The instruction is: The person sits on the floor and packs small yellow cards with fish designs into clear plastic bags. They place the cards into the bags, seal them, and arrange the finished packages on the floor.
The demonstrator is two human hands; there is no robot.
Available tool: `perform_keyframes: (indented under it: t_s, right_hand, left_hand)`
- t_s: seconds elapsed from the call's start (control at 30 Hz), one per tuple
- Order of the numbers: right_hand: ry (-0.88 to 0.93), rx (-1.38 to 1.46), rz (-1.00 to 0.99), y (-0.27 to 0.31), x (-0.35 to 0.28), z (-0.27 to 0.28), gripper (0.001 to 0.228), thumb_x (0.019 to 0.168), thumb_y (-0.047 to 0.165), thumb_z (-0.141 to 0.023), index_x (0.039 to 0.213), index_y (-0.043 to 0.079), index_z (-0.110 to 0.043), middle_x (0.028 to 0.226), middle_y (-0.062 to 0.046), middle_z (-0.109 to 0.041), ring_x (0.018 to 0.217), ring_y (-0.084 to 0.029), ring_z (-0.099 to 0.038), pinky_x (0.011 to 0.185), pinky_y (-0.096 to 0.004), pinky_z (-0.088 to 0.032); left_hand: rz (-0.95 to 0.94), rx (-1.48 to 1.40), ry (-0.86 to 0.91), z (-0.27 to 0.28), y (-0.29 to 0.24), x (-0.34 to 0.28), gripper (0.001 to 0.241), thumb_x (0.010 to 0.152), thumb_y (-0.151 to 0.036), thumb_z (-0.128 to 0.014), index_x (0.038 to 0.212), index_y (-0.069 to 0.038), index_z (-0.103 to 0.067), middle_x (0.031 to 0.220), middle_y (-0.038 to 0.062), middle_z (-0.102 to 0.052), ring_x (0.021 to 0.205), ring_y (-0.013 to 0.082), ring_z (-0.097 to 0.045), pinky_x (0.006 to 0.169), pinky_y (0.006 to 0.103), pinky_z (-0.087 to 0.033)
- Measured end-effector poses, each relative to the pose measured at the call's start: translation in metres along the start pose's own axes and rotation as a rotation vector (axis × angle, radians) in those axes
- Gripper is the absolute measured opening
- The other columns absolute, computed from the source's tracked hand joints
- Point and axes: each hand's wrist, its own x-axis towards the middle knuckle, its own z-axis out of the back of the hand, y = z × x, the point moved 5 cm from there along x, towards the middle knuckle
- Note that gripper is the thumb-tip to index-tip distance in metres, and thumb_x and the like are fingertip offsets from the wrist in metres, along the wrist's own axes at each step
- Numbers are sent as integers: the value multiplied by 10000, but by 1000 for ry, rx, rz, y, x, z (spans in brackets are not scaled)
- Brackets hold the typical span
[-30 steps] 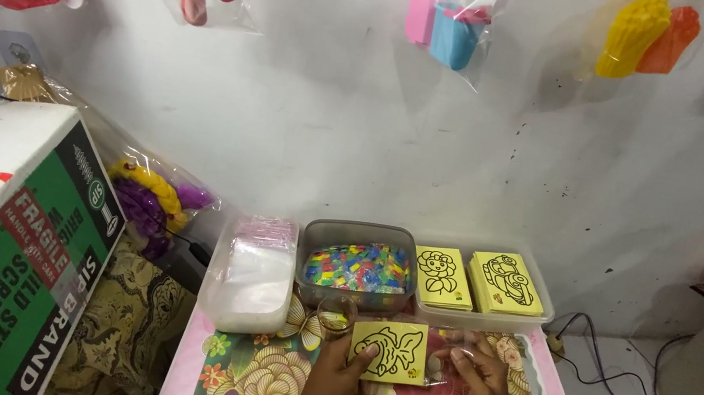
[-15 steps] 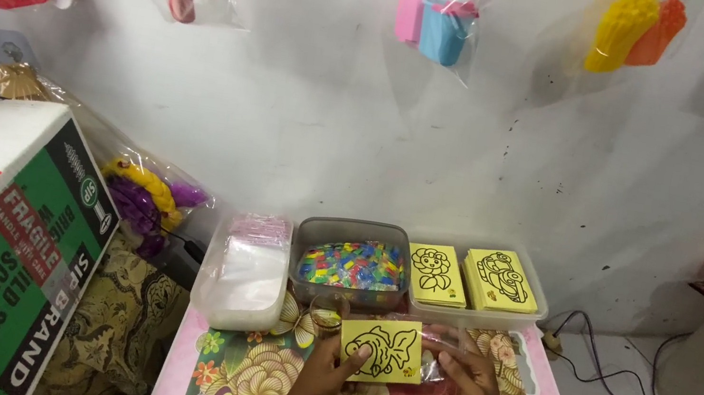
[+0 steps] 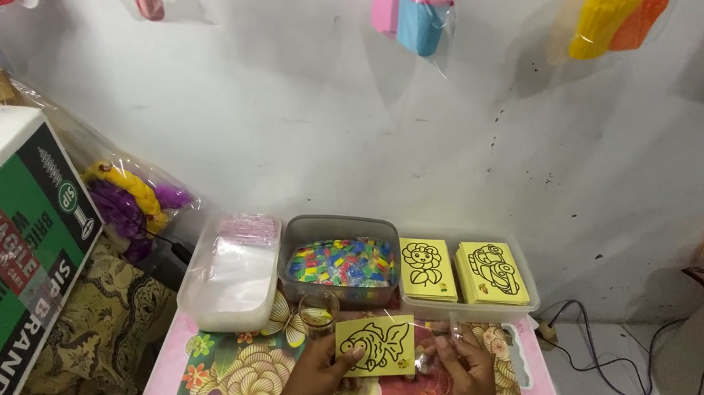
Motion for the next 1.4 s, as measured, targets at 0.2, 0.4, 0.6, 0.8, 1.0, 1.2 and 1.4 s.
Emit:
perform_keyframes:
  t_s: [0.2,0.4,0.6,0.8,1.0,1.2,1.4]
  right_hand:
    - [-111,237,6,-13,3,17,224,985,73,-599,1130,-68,-695,858,-155,-695,726,-195,-635,617,-294,-567]
    - [-281,332,223,7,-10,23,200,1011,86,-478,1123,15,-629,960,-95,-629,729,-161,-565,608,-303,-512]
    - [-445,-255,462,95,-26,-22,158,900,41,-534,1040,7,-599,873,-51,-584,734,-128,-486,680,-250,-418]
    - [500,-918,54,139,14,-159,487,738,57,-595,1136,238,-810,466,47,-536,388,-82,-329,413,-269,-232]
    - [844,-1427,-153,115,34,-209,571,701,183,-600,1267,215,-668,1055,-71,-763,873,-317,-707,788,-443,-562]
    - [946,-1283,-215,113,35,-220,326,765,67,-577,984,239,-746,967,33,-782,771,-178,-685,696,-341,-535]
    - [891,-1321,-82,117,39,-214,179,843,286,-729,997,266,-817,888,32,-781,721,-140,-680,682,-318,-535]
  left_hand:
    - [-11,-46,20,1,3,0,203,954,-105,-714,1083,52,-717,771,121,-748,554,145,-652,491,240,-484]
    - [-12,-63,7,0,-7,-8,251,926,-103,-730,1109,68,-727,835,133,-767,574,155,-671,516,244,-535]
    - [-51,130,31,1,-8,-5,268,938,-188,-722,1133,-6,-751,905,88,-793,648,129,-685,589,242,-587]
    - [-138,319,3,6,0,-3,242,941,-233,-723,1036,-10,-723,811,63,-733,608,118,-646,578,275,-546]
    - [-170,65,52,2,-10,-6,165,951,-99,-709,1074,11,-719,814,61,-723,573,102,-636,512,235,-503]
    - [-229,228,-38,8,-3,0,123,944,-145,-696,985,-31,-722,757,25,-672,619,103,-566,549,284,-468]
    - [-132,104,26,4,-17,-6,282,961,-115,-685,1220,-8,-643,884,61,-711,626,111,-648,550,252,-522]
